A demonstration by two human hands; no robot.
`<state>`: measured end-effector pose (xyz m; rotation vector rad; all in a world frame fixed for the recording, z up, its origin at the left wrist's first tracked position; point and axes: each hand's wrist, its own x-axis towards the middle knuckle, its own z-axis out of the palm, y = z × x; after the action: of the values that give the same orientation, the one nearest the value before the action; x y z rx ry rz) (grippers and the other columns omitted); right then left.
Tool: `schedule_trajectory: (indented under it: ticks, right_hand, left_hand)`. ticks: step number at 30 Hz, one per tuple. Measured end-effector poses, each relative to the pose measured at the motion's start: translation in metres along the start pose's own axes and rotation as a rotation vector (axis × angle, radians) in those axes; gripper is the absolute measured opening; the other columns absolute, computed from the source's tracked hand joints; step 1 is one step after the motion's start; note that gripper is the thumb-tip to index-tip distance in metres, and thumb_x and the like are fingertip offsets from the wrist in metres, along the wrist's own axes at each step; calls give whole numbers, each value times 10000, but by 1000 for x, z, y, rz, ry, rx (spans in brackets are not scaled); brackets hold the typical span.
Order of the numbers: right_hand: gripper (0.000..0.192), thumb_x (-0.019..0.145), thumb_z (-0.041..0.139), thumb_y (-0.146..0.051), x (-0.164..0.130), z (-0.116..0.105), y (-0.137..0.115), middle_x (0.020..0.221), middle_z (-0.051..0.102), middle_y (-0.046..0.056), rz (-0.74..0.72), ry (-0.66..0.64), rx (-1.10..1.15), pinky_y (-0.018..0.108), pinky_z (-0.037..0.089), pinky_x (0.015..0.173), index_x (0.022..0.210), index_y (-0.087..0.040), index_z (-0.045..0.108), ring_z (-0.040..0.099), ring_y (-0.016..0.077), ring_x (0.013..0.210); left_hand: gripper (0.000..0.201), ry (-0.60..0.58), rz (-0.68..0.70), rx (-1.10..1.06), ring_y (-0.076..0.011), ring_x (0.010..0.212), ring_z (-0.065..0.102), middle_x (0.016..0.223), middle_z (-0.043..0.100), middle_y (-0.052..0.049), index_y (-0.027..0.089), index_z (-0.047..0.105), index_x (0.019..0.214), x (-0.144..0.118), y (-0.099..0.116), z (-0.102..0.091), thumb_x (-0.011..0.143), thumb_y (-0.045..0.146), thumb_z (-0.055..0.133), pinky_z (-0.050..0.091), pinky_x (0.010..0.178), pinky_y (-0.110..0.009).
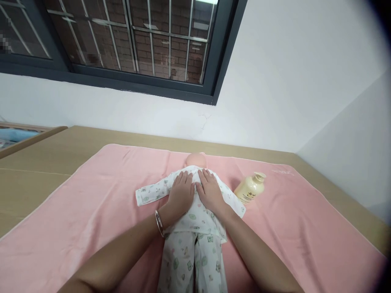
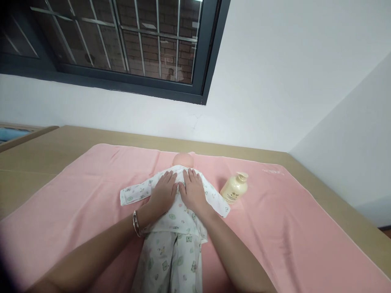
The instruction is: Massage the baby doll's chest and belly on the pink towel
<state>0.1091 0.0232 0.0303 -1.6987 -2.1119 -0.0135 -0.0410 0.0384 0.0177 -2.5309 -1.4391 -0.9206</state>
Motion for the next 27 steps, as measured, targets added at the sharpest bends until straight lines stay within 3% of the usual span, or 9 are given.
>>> schedule_trajectory:
  ticks: [6,10,16,27]
  right_hand:
    - [517,983,345,-339,2,-8,3,1482,398,153,-41,-39,-8,464,237,1146,1442,-106,390,319,267,1396]
    - [475,961,387,-308,-1,-9,-4,1419,483,151,-3,53,-19,424,312,1117,1376,-101,489,416,262,1336]
    - [372,948,409,-285,-12,-5,-21,1279,615,117,93,166,-65,360,451,997,1209,-152,639,559,240,1205]
    - [390,947,375,-259,-24,-4,-34,1295,601,130,57,146,-123,388,474,968,1228,-149,622,523,264,1247]
  left_hand:
    - [416,-70,27,91,-340,1313,449,1347,522,-243,57,494,1302,-7,10,-5,902,132,409,418,1032,-486]
    - [403,-111,60,121,-315,1272,493,1292,581,-202,81,521,1277,-7,8,-5,893,97,401,438,1012,-481]
    - [331,-19,96,18,-265,1244,524,1223,634,-155,120,582,1200,0,0,-8,939,172,385,410,1067,-460]
    - [404,-51,13,-147,-276,1331,433,1360,552,-144,108,517,1290,14,-21,3,949,264,370,360,1110,-509]
